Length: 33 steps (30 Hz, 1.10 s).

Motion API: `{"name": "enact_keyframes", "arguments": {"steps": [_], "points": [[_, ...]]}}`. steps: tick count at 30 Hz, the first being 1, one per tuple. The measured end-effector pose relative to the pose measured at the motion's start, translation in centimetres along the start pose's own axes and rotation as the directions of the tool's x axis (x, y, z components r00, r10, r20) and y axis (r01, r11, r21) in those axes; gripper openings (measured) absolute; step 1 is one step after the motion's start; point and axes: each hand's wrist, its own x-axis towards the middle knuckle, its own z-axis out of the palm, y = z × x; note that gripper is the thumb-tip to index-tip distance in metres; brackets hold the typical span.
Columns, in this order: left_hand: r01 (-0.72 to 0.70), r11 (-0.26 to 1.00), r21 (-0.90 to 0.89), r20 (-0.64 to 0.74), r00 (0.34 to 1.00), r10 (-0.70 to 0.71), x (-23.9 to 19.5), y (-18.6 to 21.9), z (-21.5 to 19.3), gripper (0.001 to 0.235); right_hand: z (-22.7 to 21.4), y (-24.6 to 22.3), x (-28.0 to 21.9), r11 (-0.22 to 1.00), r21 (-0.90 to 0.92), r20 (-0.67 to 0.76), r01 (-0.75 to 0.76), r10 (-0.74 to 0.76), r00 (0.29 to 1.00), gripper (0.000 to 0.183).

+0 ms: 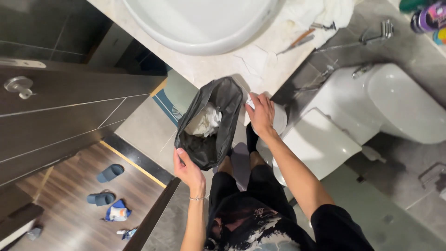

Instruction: The recorder empties a small bathroom trash bin into a larger bag and consolidates trash from the kitchen area.

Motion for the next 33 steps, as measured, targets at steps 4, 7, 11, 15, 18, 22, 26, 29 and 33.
{"name": "enact_keyframes", "arguments": {"steps": [4, 7, 11, 15, 18, 22, 26, 29, 33], "points": [[-0.023, 0.996, -0.09, 0.025, 0.999, 0.026, 0.2, 1.6, 0.1, 0.046, -0.7, 1.2, 1.3, 1.0, 0.026, 0.035, -0.004, 0.003, 0.999, 0.047], [0.031, 0.996, -0.084, -0.115, 0.993, -0.04, 0.2, 1.0, -0.7, 0.046, -1.2, 1.5, 3.5, 0.995, 0.067, -0.048, -0.07, 0.073, 0.996, 0.04], [-0.037, 0.995, -0.089, -0.067, 0.997, 0.032, 0.4, 4.0, 0.6, 0.045, -0.2, 3.2, 9.0, 0.995, -0.088, -0.211, -0.04, 0.02, 0.977, 0.085], [-0.03, 0.998, 0.056, -0.116, 0.993, 0.037, 0.7, 2.6, 0.2, 0.047, -1.0, 1.1, 11.5, 0.984, -0.093, -0.127, -0.152, 0.139, 0.982, 0.076], [0.047, 0.997, 0.058, -0.145, 0.989, -0.038, 0.8, 2.1, -0.1, 0.049, 2.0, 4.5, 11.5, 0.99, 0.052, -0.025, -0.13, 0.131, 0.991, 0.026], [0.005, 1.0, 0.02, -0.105, 0.995, -0.003, 0.9, 4.9, 0.0, 0.048, 1.2, 3.9, 11.0, 0.98, 0.195, -0.149, -0.027, 0.057, 0.987, 0.019], [-0.024, 0.998, -0.052, -0.058, 0.998, 0.021, 1.1, 5.1, -1.0, 0.047, 0.7, 4.8, 10.5, 0.971, 0.236, -0.217, 0.043, 0.009, 0.976, 0.018], [-0.038, 0.997, -0.064, -0.026, 0.999, 0.036, 1.0, 5.6, -1.0, 0.046, -0.4, 5.0, 10.3, 0.964, 0.265, -0.231, 0.002, 0.061, 0.971, 0.026], [0.019, 0.998, -0.068, -0.025, 0.999, -0.021, 1.3, 5.4, -1.4, 0.045, -1.8, 3.3, 10.1, 0.948, 0.305, -0.097, -0.09, 0.125, 0.987, 0.044]]}}
